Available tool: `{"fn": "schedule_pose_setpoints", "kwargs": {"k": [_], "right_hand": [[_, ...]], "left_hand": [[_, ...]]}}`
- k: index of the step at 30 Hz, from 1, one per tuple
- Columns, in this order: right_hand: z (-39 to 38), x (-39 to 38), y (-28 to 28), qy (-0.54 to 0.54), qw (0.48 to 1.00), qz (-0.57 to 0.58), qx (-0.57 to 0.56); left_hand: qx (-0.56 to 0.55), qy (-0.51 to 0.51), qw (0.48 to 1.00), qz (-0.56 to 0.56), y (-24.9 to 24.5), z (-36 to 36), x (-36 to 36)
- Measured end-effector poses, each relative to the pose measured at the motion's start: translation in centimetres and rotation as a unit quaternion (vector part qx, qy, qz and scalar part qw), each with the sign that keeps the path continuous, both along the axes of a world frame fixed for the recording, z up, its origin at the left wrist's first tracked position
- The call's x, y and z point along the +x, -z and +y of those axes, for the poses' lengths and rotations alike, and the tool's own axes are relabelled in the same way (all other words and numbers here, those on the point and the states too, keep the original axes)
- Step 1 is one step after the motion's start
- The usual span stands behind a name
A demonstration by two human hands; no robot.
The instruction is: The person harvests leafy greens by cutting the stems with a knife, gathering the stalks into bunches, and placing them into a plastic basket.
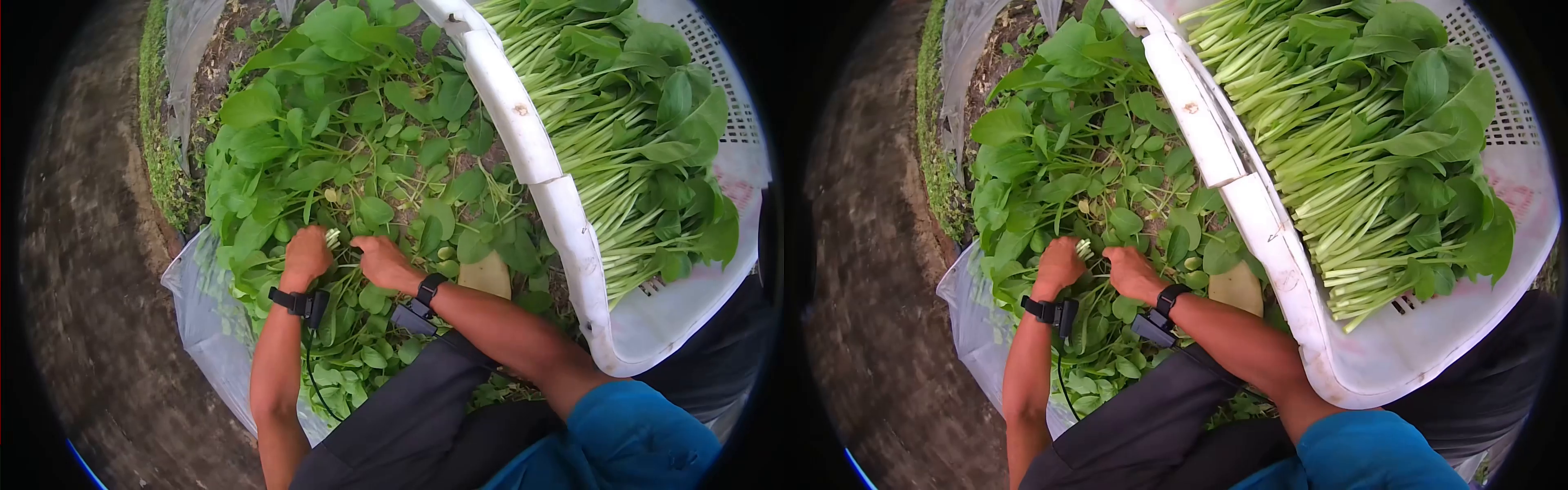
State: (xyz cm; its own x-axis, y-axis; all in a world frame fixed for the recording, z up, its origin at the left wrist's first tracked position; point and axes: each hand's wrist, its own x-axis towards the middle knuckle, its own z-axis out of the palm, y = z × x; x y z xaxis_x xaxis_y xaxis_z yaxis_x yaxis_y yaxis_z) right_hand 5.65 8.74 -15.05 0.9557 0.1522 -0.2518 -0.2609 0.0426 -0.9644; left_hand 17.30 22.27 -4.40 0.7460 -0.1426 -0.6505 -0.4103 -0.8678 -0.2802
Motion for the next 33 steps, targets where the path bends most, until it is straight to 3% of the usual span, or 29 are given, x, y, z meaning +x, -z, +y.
{"fn": "schedule_pose_setpoints", "kwargs": {"k": [2,4,6,7,9,11,14,16,19,20,23,28,30,33], "right_hand": [[-3.7,0.1,-1.4,0.012,1.0,0.013,0.008],[-6.8,0.3,-1.7,-0.036,0.999,-0.008,-0.001],[-6.1,0.2,-0.5,-0.067,0.997,-0.039,-0.012],[-5.0,0.3,-0.1,-0.106,0.989,-0.067,-0.079],[-3.2,0.6,-0.4,-0.143,0.975,-0.094,-0.144],[-2.3,1.3,-1.4,0.012,0.995,-0.053,-0.083],[-4.4,0.3,-2.5,0.044,0.999,-0.03,0.006],[-5.1,-1.9,-2.4,0.028,0.999,-0.036,0.015],[-5.2,-4.0,-2.0,-0.059,0.998,-0.01,-0.008],[-5.1,-4.3,-2.0,-0.059,0.998,-0.011,-0.009],[-4.4,-5.1,-2.1,-0.044,0.999,-0.001,-0.01],[-1.0,-4.7,-0.2,-0.138,0.99,0.016,-0.02],[-1.3,-3.9,-1.2,-0.125,0.991,0.016,-0.044],[-3.5,-3.6,-2.3,-0.123,0.99,0.067,-0.004]], "left_hand": [[-0.114,-0.022,0.993,-0.016,-3.4,-0.9,0.8],[-0.18,-0.138,0.974,-0.002,-8.5,-4.4,1.3],[-0.202,-0.125,0.971,-0.029,-11.8,-6.1,1.2],[-0.202,-0.125,0.971,-0.03,-13.0,-7.1,0.7],[-0.212,0.01,0.973,-0.089,-14.2,-9.4,-0.9],[-0.224,0.005,0.973,-0.055,-13.5,-10.7,-2.2],[-0.195,-0.057,0.979,0.03,-11.0,-10.4,-2.4],[-0.165,-0.109,0.975,0.1,-7.2,-7.7,-2.7],[-0.065,-0.035,0.994,0.086,-1.6,-4.1,-4.4],[-0.066,-0.034,0.994,0.086,-1.2,-4.1,-4.8],[0.069,-0.059,0.99,0.107,0.6,-3.5,-6.0],[0.073,-0.045,0.994,0.067,1.2,-1.0,-6.5],[0.061,-0.052,0.996,0.049,-0.1,-1.3,-5.8],[-0.053,-0.04,0.998,0.012,-2.1,-0.4,-5.5]]}}
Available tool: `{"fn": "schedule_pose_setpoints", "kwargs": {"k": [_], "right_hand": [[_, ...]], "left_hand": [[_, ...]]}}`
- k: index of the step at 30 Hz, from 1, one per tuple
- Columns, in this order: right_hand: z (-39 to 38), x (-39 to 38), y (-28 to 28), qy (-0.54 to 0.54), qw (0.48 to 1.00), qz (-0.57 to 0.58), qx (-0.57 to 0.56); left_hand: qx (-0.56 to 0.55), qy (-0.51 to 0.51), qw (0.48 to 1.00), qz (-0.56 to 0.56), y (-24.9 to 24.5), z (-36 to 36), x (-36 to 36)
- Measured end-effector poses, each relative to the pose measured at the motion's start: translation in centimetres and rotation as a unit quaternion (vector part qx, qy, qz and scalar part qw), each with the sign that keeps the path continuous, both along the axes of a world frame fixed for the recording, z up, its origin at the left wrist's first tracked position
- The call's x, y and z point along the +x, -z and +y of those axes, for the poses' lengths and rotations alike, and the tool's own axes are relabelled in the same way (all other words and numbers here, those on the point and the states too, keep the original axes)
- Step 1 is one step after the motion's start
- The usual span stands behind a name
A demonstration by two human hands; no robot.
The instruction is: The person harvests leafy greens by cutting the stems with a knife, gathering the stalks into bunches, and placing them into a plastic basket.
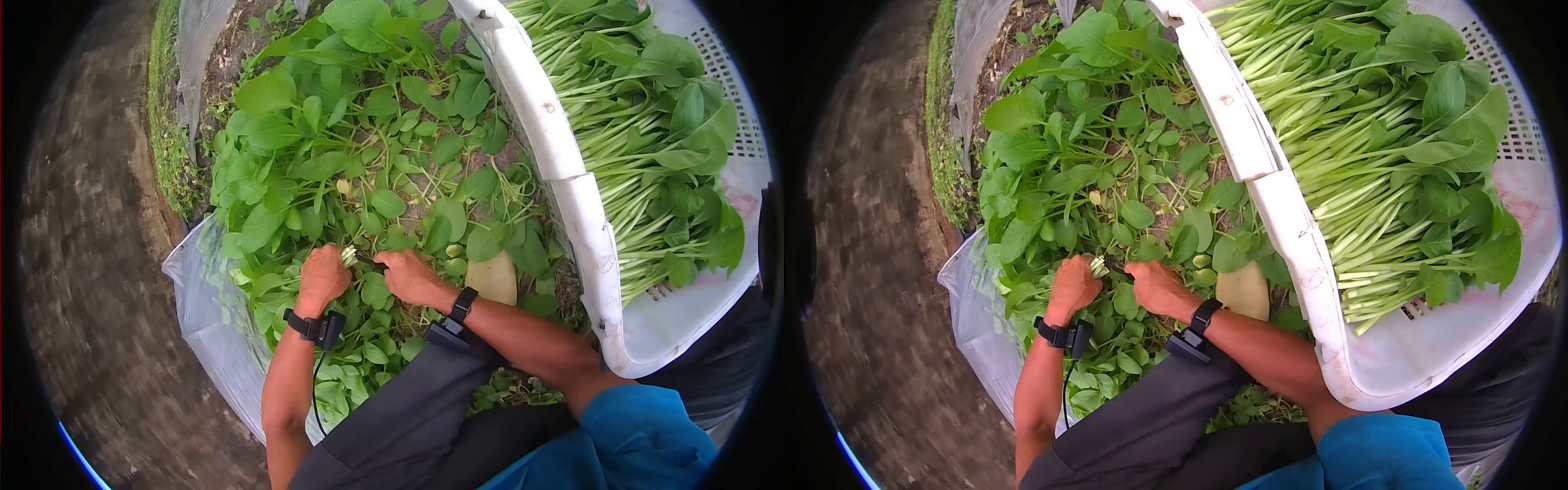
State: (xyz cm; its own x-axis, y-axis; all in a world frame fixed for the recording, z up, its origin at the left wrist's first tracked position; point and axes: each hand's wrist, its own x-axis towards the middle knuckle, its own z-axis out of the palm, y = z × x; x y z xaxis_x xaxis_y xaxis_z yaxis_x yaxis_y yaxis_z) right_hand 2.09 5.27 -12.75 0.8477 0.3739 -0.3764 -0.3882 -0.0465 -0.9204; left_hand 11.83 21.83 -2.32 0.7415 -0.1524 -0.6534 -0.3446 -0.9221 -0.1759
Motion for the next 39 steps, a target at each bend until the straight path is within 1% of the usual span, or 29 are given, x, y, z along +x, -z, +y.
{"fn": "schedule_pose_setpoints", "kwargs": {"k": [1,3,5,7,9,11,12,13,15,17,18,19,21,22,23,24,25,26,27,28,29,30,31,32,33,34,35,37,39], "right_hand": [[-0.5,0.0,-0.3,0.001,1.0,-0.018,0.009],[-0.6,0.1,-0.1,0.005,0.999,-0.042,0.014],[0.1,0.0,0.2,-0.021,0.997,-0.069,-0.012],[0.4,0.1,0.5,-0.033,0.997,-0.073,-0.017],[0.7,0.0,0.8,-0.047,0.996,-0.074,-0.02],[1.2,0.1,1.2,-0.076,0.994,-0.074,-0.014],[1.9,0.1,1.8,-0.078,0.994,-0.076,-0.016],[2.8,0.1,2.3,-0.105,0.991,-0.077,-0.025],[3.6,0.0,2.0,-0.137,0.987,-0.082,-0.034],[3.6,0.3,1.2,-0.158,0.983,-0.073,-0.055],[3.2,-0.1,1.1,-0.102,0.991,-0.075,-0.044],[2.2,-0.1,1.3,-0.113,0.99,-0.076,-0.043],[-0.5,1.3,1.4,-0.131,0.982,-0.13,-0.036],[-2.3,2.8,-1.0,-0.118,0.989,-0.08,-0.031],[-3.2,3.9,-3.3,-0.104,0.994,-0.03,-0.024],[-1.7,4.1,-3.3,-0.108,0.993,-0.032,-0.023],[0.5,4.5,-3.4,0.042,0.995,-0.083,-0.029],[2.0,4.5,-2.8,0.192,0.972,-0.131,-0.033],[2.7,4.1,-1.4,0.192,0.972,-0.132,-0.031],[3.2,3.5,0.0,0.052,0.987,-0.123,-0.085],[3.5,2.8,1.2,-0.09,0.98,-0.111,-0.136],[2.4,1.8,1.6,-0.16,0.972,-0.128,-0.116],[2.1,1.4,1.6,-0.159,0.97,-0.138,-0.122],[1.3,0.5,0.8,-0.092,0.981,-0.144,-0.094],[0.5,-0.1,-0.3,-0.029,0.988,-0.141,-0.06],[-1.1,0.6,-2.8,-0.016,0.996,-0.089,0.011],[-0.5,0.6,-3.2,-0.018,0.996,-0.084,0.015],[1.1,2.1,-4.2,0.088,0.992,-0.075,0.041],[4.0,2.9,-2.5,0.09,0.99,-0.097,0.057]], "left_hand": [[0.0,-0.004,1.0,0.002,0.2,0.2,-0.3],[0.028,-0.054,0.994,0.089,1.1,0.5,0.0],[0.032,-0.061,0.993,0.095,2.2,0.7,-0.4],[0.059,-0.099,0.985,0.129,3.5,1.6,-0.8],[0.079,-0.101,0.983,0.132,3.6,1.7,-1.3],[0.068,-0.076,0.991,0.088,4.6,3.2,-2.1],[0.066,-0.078,0.991,0.087,4.4,3.2,-2.0],[0.052,-0.084,0.991,0.084,4.1,3.2,-2.3],[0.039,-0.097,0.991,0.078,2.5,2.6,-2.5],[-0.011,-0.14,0.989,0.054,-0.3,1.6,-2.4],[-0.062,-0.147,0.987,0.031,-2.0,1.8,-2.6],[-0.105,-0.166,0.981,0.01,-4.7,1.1,-2.8],[-0.223,-0.214,0.951,-0.019,-9.4,0.8,-4.3],[-0.241,-0.295,0.925,0.003,-12.0,0.7,-5.1],[-0.241,-0.3,0.923,0.001,-13.9,0.9,-6.1],[-0.28,-0.33,0.901,-0.004,-15.5,1.1,-7.1],[-0.319,-0.356,0.878,-0.009,-16.6,1.0,-7.8],[-0.319,-0.356,0.878,-0.012,-17.2,0.7,-8.3],[-0.341,-0.361,0.867,-0.037,-17.7,0.4,-8.8],[-0.362,-0.367,0.855,-0.059,-18.1,0.3,-9.2],[-0.36,-0.367,0.856,-0.058,-18.4,0.0,-9.6],[-0.368,-0.362,0.854,-0.067,-18.6,-0.4,-9.7],[-0.383,-0.353,0.85,-0.08,-18.3,-0.7,-9.1],[-0.392,-0.349,0.847,-0.085,-17.7,-0.9,-8.2],[-0.297,-0.296,0.902,-0.1,-17.1,-0.9,-7.4],[-0.192,-0.242,0.945,-0.11,-16.6,-0.9,-6.8],[-0.187,-0.245,0.945,-0.106,-15.4,-0.7,-5.9],[-0.034,-0.108,0.99,-0.086,-11.4,0.4,-3.5],[-0.003,-0.06,0.991,-0.116,-6.6,3.6,-2.1]]}}
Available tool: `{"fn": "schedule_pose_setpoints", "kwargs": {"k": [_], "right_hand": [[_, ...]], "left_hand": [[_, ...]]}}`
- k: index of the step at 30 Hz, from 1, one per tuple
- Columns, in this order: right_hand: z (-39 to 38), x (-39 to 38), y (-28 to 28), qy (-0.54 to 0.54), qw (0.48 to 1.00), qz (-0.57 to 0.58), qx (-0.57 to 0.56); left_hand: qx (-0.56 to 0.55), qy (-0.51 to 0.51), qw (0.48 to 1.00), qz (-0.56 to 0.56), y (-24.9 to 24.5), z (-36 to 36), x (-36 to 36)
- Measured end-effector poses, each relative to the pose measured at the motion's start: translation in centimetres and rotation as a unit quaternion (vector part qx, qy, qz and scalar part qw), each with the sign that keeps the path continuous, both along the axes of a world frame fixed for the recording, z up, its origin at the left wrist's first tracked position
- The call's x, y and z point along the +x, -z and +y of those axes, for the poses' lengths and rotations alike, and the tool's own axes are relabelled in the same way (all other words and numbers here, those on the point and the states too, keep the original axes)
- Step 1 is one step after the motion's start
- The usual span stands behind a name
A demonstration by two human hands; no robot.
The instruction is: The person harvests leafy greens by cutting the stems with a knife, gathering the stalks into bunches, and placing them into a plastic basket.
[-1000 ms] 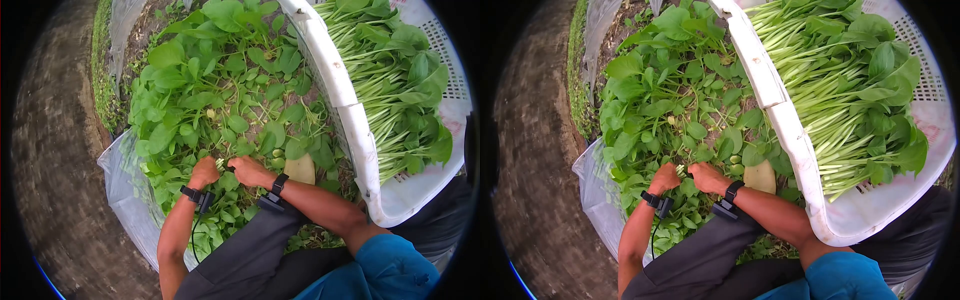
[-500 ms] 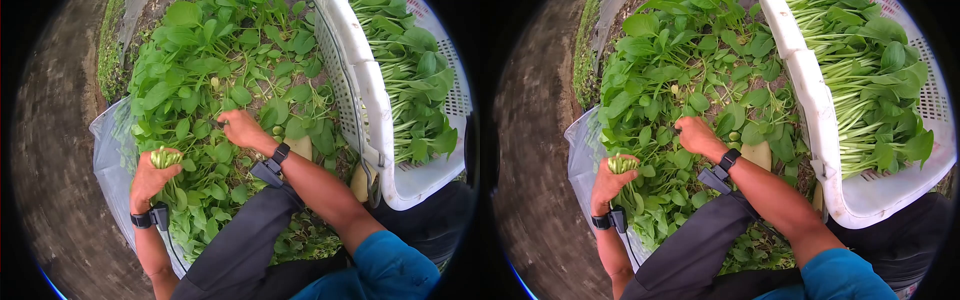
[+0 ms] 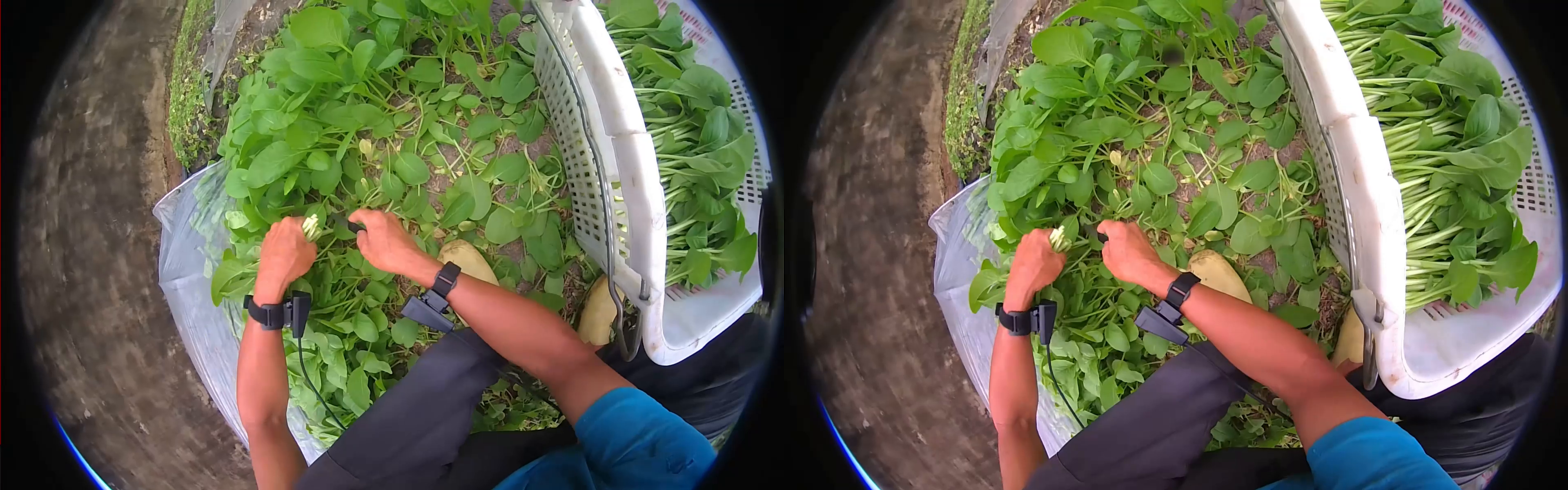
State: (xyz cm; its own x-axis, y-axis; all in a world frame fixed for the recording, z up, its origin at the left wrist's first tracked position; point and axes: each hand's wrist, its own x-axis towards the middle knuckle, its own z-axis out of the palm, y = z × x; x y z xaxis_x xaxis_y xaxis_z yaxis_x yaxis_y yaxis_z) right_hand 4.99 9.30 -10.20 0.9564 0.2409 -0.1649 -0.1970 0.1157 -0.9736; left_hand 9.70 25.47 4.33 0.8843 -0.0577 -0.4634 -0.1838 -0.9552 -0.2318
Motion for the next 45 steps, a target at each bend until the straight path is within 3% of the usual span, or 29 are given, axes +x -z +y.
{"fn": "schedule_pose_setpoints", "kwargs": {"k": [2,3,5,8,11,14,16,18,20,22,24,26,27,28,30,32,34,35,36,37,40,41,42,45], "right_hand": [[3.1,0.2,2.0,-0.033,0.997,-0.031,-0.063],[3.4,0.6,1.9,-0.081,0.994,0.011,-0.069],[4.5,1.0,2.4,-0.077,0.995,0.004,-0.061],[6.6,1.5,3.3,-0.096,0.993,0.026,-0.056],[6.7,1.3,3.6,-0.118,0.991,0.038,-0.05],[3.6,-1.6,3.2,-0.096,0.995,0.021,-0.034],[1.5,-3.2,1.7,-0.069,0.997,0.024,-0.03],[-0.1,-3.7,0.0,0.019,0.982,0.155,0.108],[-0.6,-3.5,-1.5,0.06,0.982,0.112,0.137],[-2.6,-2.3,-5.0,0.073,0.983,-0.041,0.164],[-5.0,-1.7,-6.8,0.045,0.986,-0.046,0.152],[-6.1,-1.9,-7.4,0.024,0.976,0.026,0.214],[-6.7,-2.0,-7.6,0.027,0.972,0.025,0.23],[-7.1,-2.2,-7.8,0.029,0.973,0.024,0.228],[-7.6,-2.5,-8.1,0.029,0.948,0.086,0.306],[-7.4,-2.5,-8.0,0.044,0.946,0.075,0.313],[-6.6,-2.7,-6.3,-0.008,0.936,0.168,0.309],[-5.8,-3.0,-5.1,-0.007,0.936,0.168,0.309],[-4.7,-3.6,-3.9,0.063,0.991,0.038,0.115],[-3.6,-4.1,-2.7,0.129,0.984,-0.093,-0.085],[-0.9,-5.0,-1.4,0.035,0.997,-0.071,0.002],[-0.3,-5.3,-1.7,-0.032,0.999,-0.025,0.014],[0.7,-6.0,-0.8,-0.033,0.999,-0.023,0.016],[1.7,-6.8,2.1,-0.078,0.996,0.023,-0.037]], "left_hand": [[0.044,0.0,0.999,0.011,4.8,2.9,0.6],[0.087,-0.006,0.996,0.023,5.7,3.3,0.9],[0.105,-0.033,0.992,0.058,7.3,3.6,1.1],[0.122,-0.071,0.986,0.09,8.4,4.7,0.9],[0.082,-0.023,0.995,0.046,8.1,5.5,0.4],[0.064,-0.047,0.996,0.036,6.4,4.5,0.3],[-0.024,0.015,0.999,-0.025,4.2,3.8,-0.1],[-0.092,-0.037,0.995,-0.007,-0.6,-0.7,0.2],[-0.158,-0.089,0.983,0.01,-4.4,-4.1,-0.2],[-0.293,-0.193,0.935,0.045,-7.0,-6.5,-1.2],[-0.259,-0.16,0.953,0.005,-9.0,-10.2,-3.3],[-0.171,0.072,0.971,-0.153,-8.7,-11.4,-4.8],[-0.166,0.132,0.962,-0.17,-8.3,-11.2,-5.0],[-0.168,0.134,0.962,-0.171,-8.3,-11.3,-5.0],[-0.216,-0.008,0.974,-0.066,-8.3,-11.5,-5.1],[-0.232,0.006,0.968,-0.097,-8.0,-11.7,-5.2],[-0.165,-0.05,0.984,-0.056,-7.4,-11.7,-5.1],[-0.15,-0.017,0.986,-0.064,-7.0,-11.2,-5.2],[-0.149,-0.017,0.987,-0.064,-6.4,-10.4,-5.0],[-0.132,0.017,0.989,-0.061,-5.5,-9.4,-4.7],[-0.138,0.026,0.989,-0.037,-3.0,-7.8,-2.8],[-0.149,-0.05,0.987,0.037,-2.0,-7.3,-1.8],[-0.158,-0.125,0.973,0.111,-1.1,-6.5,-1.5],[-0.095,-0.191,0.97,0.121,3.6,-1.4,-1.8]]}}
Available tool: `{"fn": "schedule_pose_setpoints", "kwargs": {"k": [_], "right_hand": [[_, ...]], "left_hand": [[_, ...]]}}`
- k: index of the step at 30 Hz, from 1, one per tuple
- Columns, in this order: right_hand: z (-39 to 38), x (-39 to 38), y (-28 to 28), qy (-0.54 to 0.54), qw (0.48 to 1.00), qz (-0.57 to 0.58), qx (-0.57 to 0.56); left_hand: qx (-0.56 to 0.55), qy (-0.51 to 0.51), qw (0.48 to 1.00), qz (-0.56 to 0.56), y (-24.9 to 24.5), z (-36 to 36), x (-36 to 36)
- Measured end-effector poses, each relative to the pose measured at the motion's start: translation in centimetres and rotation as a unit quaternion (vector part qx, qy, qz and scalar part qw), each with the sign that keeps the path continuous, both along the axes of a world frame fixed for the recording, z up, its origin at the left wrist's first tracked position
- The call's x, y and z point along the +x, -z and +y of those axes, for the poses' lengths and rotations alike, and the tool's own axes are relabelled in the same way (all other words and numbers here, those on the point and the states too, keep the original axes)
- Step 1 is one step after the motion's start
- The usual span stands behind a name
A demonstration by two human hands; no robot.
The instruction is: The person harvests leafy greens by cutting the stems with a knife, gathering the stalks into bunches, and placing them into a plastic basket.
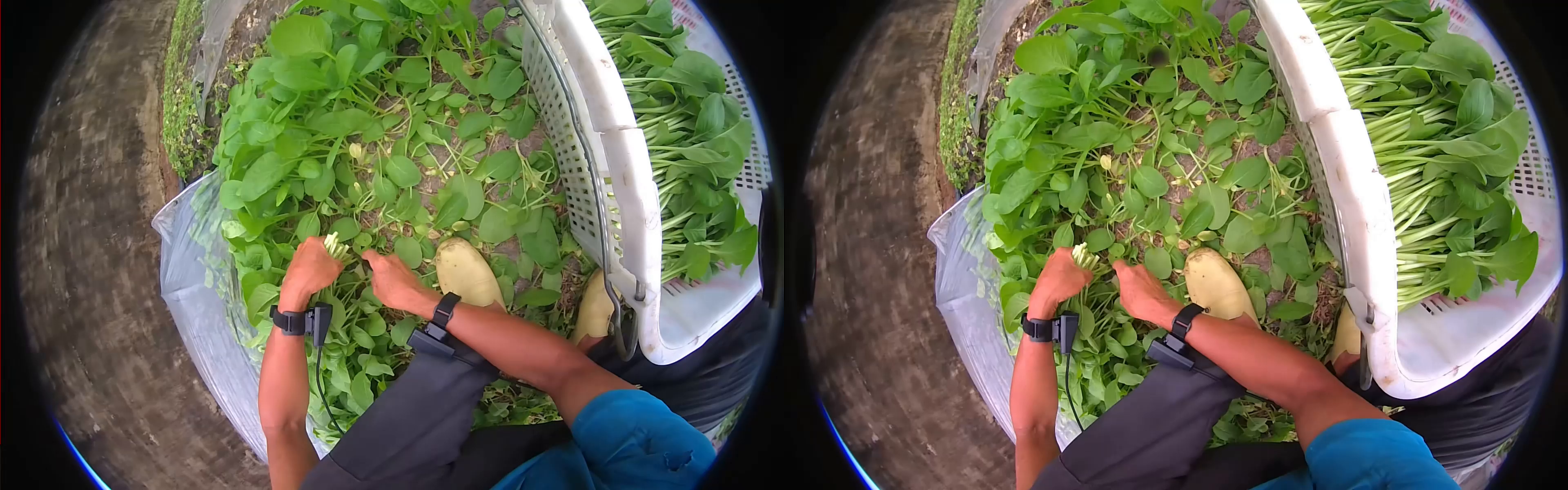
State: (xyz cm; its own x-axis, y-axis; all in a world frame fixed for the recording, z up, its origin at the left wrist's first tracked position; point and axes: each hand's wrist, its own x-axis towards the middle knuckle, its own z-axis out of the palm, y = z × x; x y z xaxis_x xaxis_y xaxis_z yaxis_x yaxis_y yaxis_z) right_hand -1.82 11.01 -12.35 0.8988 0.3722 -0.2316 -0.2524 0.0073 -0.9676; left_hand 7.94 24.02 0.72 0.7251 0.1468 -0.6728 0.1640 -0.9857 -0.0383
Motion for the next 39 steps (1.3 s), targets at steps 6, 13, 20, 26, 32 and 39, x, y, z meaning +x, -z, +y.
{"fn": "schedule_pose_setpoints", "kwargs": {"k": [6,13,20,26,32,39], "right_hand": [[-0.1,0.2,2.1,0.0,1.0,-0.001,0.003],[2.9,0.6,2.5,0.017,0.997,-0.071,-0.005],[-0.5,-1.7,0.8,0.003,1.0,-0.009,0.004],[3.5,1.9,2.0,-0.005,0.998,-0.06,0.013],[4.9,1.9,3.3,-0.024,0.996,-0.082,-0.003],[1.5,0.6,2.3,0.054,0.999,-0.006,0.004]], "left_hand": [[0.076,0.077,0.994,-0.033,3.9,5.0,-3.1],[0.173,0.126,0.976,-0.029,5.8,5.0,-4.2],[0.17,0.144,0.974,-0.04,5.5,5.8,-4.5],[0.151,0.04,0.987,0.041,5.7,7.6,-2.7],[0.126,0.043,0.988,0.073,6.0,9.0,-1.3],[0.044,-0.019,0.995,0.087,3.6,8.3,-0.4]]}}
